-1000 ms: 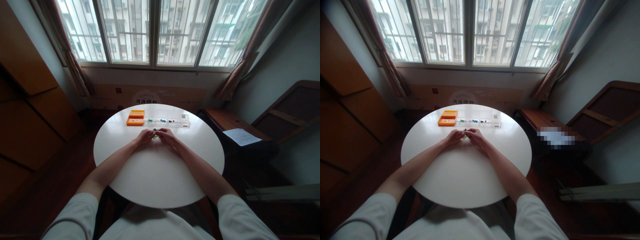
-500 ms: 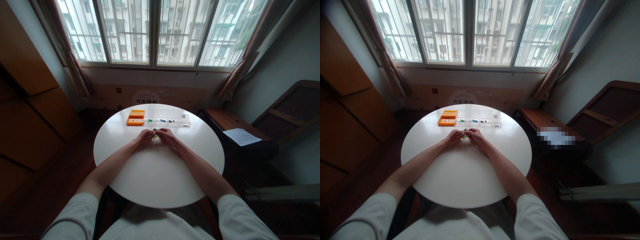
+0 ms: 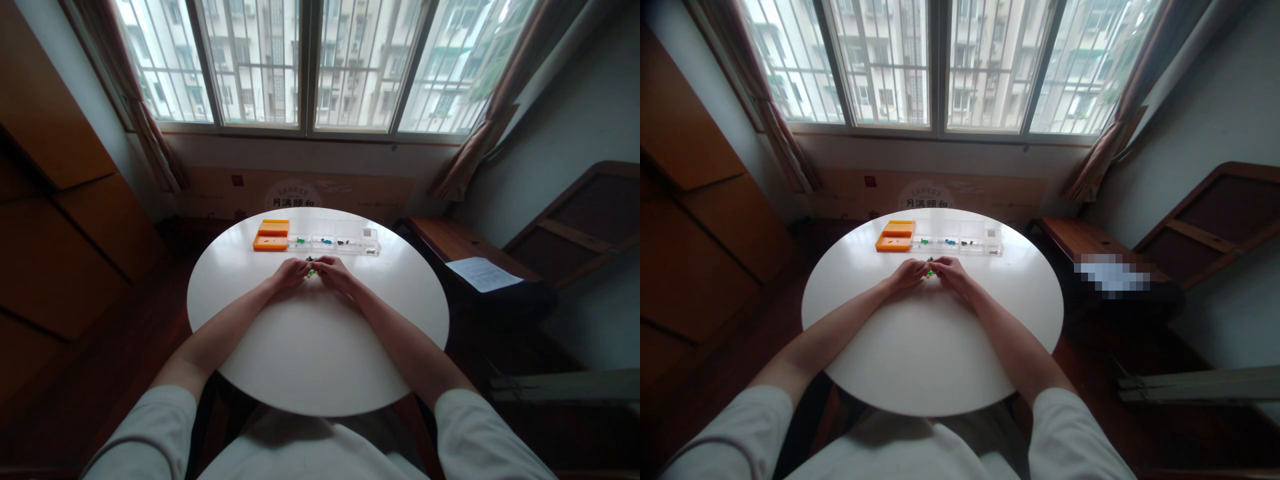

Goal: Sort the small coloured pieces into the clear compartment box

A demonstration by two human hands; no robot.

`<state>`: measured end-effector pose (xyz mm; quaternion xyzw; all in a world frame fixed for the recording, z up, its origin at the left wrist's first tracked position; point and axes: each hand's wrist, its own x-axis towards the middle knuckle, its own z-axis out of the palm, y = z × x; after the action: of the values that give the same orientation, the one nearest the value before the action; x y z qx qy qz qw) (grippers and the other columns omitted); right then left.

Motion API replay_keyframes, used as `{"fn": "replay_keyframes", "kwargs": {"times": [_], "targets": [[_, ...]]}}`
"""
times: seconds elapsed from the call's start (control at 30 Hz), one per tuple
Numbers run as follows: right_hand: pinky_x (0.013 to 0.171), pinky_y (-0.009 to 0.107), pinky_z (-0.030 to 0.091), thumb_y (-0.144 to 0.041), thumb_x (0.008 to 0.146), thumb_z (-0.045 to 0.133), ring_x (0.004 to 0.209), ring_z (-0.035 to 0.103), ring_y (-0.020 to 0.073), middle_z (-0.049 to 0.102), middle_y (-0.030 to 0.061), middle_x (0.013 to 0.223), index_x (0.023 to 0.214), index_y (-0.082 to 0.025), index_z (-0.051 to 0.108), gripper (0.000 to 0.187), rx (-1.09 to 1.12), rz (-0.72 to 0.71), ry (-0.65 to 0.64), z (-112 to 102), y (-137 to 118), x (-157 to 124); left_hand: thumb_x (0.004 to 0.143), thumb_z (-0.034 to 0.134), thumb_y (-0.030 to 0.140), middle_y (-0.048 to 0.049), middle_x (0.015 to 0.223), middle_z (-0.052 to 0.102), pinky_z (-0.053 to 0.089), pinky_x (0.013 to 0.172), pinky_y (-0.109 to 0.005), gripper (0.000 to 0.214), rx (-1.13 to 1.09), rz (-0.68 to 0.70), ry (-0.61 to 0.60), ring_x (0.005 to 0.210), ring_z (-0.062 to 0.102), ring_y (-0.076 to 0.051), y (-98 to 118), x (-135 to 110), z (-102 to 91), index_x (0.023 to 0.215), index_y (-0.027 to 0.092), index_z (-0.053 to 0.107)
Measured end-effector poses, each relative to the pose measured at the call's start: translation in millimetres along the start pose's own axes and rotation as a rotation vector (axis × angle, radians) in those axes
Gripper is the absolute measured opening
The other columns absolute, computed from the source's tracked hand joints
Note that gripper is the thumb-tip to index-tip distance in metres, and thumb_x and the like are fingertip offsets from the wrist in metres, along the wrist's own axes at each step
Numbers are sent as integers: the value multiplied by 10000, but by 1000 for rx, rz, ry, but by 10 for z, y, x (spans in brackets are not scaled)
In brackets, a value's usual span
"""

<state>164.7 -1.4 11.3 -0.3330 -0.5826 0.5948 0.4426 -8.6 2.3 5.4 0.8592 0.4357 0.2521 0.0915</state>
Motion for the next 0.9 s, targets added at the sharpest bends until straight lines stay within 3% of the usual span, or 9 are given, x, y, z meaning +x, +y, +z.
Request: {"fn": "replay_keyframes", "kwargs": {"times": [0.9], "targets": [[522, 230, 332, -375, 618, 703, 539, 449, 78, 567, 7, 621, 720, -123, 652, 277, -7, -12, 0, -14, 32, 26, 910, 267, 372, -48, 697, 663, 335, 569, -216, 463, 115, 18, 12, 635, 583, -144, -23, 2, 24, 825, 174, 677]]}}
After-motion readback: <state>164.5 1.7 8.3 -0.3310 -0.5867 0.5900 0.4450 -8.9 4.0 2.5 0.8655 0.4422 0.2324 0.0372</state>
